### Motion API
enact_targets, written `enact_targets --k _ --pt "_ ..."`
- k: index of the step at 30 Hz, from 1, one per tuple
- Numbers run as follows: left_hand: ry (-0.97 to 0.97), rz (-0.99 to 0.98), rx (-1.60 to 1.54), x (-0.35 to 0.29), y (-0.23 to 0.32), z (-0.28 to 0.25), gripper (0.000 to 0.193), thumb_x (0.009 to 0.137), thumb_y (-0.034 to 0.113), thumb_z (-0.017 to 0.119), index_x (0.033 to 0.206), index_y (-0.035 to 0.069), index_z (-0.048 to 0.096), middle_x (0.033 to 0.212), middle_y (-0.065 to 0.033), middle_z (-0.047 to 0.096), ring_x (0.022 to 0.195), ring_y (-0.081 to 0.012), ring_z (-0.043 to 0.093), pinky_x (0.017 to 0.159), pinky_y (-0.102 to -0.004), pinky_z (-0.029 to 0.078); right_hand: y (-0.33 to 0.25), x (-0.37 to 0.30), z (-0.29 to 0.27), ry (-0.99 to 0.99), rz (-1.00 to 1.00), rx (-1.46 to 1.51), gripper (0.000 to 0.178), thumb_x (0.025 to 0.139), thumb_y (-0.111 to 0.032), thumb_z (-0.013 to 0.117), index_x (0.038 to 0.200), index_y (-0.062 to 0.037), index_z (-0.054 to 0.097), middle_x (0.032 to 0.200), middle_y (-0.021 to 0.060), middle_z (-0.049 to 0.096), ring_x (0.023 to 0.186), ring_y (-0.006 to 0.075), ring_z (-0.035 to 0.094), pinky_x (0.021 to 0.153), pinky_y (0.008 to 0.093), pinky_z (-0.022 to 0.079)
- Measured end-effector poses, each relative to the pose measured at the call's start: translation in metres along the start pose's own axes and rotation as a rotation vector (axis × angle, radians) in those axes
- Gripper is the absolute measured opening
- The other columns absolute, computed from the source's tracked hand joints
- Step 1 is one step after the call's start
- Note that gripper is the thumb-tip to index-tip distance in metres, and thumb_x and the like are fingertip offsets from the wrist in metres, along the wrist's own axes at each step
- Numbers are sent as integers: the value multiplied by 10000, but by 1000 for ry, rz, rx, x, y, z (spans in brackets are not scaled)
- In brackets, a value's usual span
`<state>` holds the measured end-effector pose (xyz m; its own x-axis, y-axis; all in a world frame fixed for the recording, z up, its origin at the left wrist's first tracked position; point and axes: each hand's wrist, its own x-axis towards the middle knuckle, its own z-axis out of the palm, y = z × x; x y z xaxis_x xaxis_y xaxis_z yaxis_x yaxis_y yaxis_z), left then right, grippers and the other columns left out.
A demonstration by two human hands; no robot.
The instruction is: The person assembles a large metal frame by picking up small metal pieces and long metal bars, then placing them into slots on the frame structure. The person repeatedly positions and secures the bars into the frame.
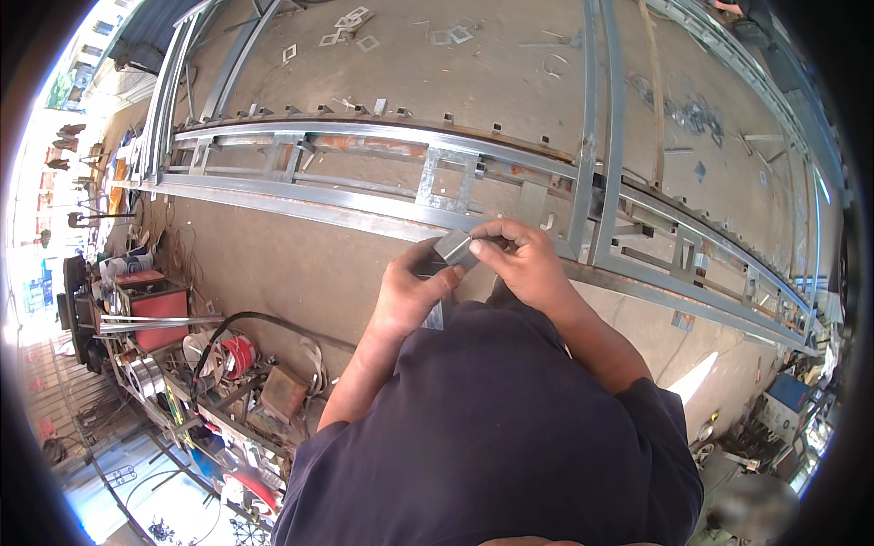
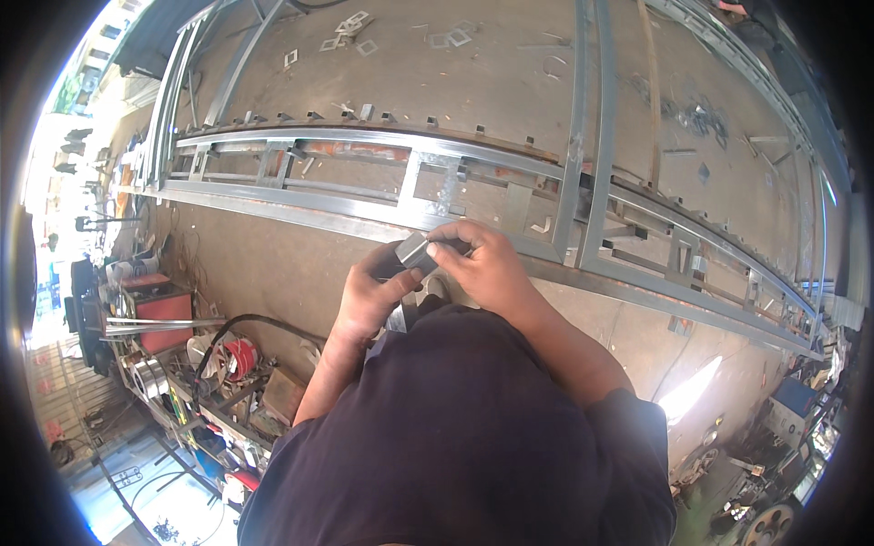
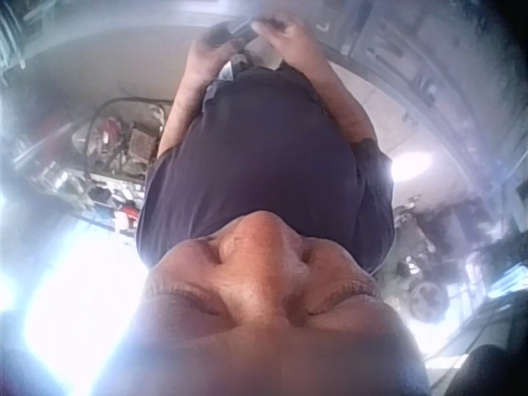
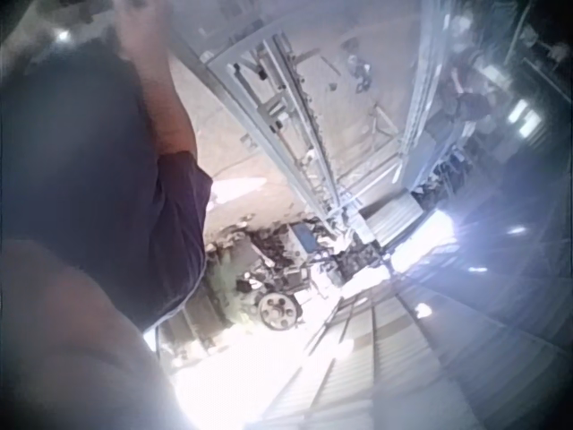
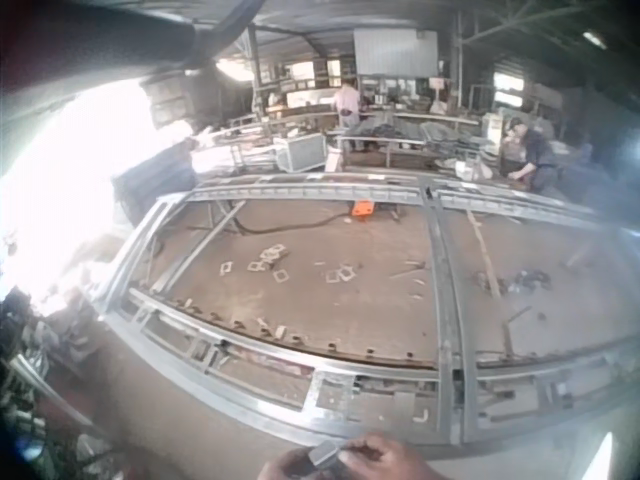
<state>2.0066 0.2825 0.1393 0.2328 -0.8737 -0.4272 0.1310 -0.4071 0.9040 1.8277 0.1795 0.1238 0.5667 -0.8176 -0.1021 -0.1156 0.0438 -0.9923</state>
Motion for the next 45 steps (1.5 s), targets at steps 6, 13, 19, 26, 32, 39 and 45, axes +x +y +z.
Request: enact_targets --k 6,13,19,26,32,39,45 --pt "56 82 147 6 -10 3 583 849 208 806 1319 -87 629 1041 -133 752 936 -151 695 841 -312 567 1 -4 0 107 -170 -192 130 944 -86 748 1057 -27 721 910 64 684 794 155 647 702 299 526" --pt "67 88 132 2 -3 10 576 839 210 808 1304 -85 640 1045 -138 759 948 -163 701 854 -322 568 -6 -12 5 187 -244 -233 115 939 -68 746 1048 -42 724 915 75 679 748 174 624 659 305 503" --pt "32 124 207 0 -6 -1 571 841 212 808 1300 -86 642 1049 -144 756 958 -170 702 860 -322 567 -7 -13 7 153 -332 -303 114 935 -36 743 1047 -31 721 952 88 691 756 159 643 655 293 507" --pt "-33 36 -18 -1 -23 -3 617 861 220 815 1331 -118 599 1019 -135 735 932 -167 707 817 -314 561 0 -22 26 292 -341 -354 135 929 -33 719 1056 -53 679 943 123 681 817 324 671 705 383 533" --pt "-65 -106 -308 -7 -19 -6 572 897 203 780 1331 -117 587 999 -130 718 834 -182 706 705 -306 557 11 -26 39 398 -431 -246 97 995 -67 689 1077 -40 646 872 73 633 734 174 611 652 321 508" --pt "3 -137 -458 -9 -18 -31 566 916 200 731 1360 -107 559 1055 -148 681 809 -213 709 661 -341 587 -6 -38 13 422 -339 31 140 1047 -93 623 1167 -20 611 904 45 655 733 93 604 667 251 518" --pt "-72 -126 -498 -11 -7 -45 615 895 197 757 1386 -104 542 1033 -123 670 815 -208 703 674 -339 583 35 -90 -11 65 125 -702 154 976 -74 654 1113 -5 667 951 129 705 879 246 703 798 358 570"
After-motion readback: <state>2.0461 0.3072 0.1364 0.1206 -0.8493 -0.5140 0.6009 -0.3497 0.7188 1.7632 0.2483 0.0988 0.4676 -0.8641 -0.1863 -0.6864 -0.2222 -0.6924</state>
